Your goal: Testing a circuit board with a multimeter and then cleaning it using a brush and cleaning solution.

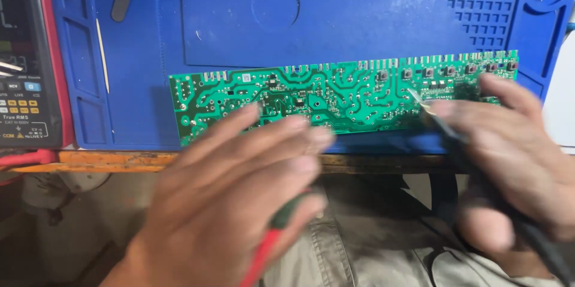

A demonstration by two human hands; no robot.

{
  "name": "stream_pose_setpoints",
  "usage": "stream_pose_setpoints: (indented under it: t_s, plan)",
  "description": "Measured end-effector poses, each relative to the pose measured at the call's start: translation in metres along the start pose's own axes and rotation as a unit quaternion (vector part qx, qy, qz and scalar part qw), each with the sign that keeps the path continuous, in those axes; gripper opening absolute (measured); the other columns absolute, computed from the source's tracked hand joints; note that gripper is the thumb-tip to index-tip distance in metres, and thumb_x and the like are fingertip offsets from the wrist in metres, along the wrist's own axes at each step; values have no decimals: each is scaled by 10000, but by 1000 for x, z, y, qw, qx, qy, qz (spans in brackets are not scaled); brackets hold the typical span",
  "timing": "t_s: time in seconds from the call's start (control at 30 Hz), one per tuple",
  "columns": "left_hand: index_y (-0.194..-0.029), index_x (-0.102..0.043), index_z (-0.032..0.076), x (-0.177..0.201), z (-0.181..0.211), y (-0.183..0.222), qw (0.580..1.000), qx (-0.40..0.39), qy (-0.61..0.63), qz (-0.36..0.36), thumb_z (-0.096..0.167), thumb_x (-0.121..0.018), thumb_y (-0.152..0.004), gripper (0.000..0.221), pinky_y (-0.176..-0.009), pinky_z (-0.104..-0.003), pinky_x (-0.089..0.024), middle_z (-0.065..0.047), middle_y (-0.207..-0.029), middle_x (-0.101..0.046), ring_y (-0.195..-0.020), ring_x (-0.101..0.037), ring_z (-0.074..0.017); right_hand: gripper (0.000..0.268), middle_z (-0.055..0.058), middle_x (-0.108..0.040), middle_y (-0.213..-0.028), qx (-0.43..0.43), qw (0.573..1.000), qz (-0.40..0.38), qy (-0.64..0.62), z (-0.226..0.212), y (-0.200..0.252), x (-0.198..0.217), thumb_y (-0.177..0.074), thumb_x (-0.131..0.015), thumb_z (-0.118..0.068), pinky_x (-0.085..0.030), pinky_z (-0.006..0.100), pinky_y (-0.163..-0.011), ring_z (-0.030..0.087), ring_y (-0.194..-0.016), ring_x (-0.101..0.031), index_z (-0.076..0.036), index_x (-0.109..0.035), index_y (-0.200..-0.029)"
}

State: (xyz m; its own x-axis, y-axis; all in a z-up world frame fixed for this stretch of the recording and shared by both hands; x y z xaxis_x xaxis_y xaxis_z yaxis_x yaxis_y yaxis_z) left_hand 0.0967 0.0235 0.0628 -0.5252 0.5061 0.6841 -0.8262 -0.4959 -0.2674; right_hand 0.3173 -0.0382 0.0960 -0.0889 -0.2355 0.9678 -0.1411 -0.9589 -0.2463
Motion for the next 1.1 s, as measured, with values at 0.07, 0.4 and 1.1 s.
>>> stream_pose_setpoints:
  t_s: [0.07, 0.4, 1.1]
  plan:
    - [-1380, -639, 40, -14, 11, -19, 997, -41, 65, -3, 79, -809, -1198, 252, -1385, -726, -530, -203, -1542, -842, -1491, -861, -424, 583, 436, -783, -1385, 101, 924, 7, -369, 13, 79, -26, -1107, -522, -378, -472, 774, -1448, 533, -1368, -843, 129, -646, -1368]
    - [-1126, -816, 73, -20, -7, -34, 996, -64, -12, 65, 146, -952, -1102, 156, -1243, -659, -616, -153, -1334, -876, -1276, -892, -384, 451, 45, -846, -1172, 150, 909, -120, -370, 32, 89, -64, -1010, -794, -242, -215, 770, -1508, 416, -1444, -827, -234, -584, -1409]
    - [-1112, -839, 104, -25, -16, -38, 998, -30, 2, 58, 153, -995, -1100, 164, -1298, -740, -554, -112, -1374, -808, -1327, -857, -380, 586, 50, -845, -1276, 196, 898, -138, -369, 32, 88, -64, -1067, -753, -241, -227, 829, -1524, 407, -1535, -774, -242, -478, -1585]
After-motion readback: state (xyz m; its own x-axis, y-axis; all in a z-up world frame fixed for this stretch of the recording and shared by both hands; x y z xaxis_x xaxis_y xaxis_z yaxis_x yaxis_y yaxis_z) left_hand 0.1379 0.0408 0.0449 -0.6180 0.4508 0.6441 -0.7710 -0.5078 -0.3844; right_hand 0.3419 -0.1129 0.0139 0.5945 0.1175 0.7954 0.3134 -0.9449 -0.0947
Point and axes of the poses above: each hand's wrist, its own y-axis away from the middle knuckle, its own x-axis out of the back of the hand, z = x × y, the point moved 8 cm from there along -y, towards the middle knuckle
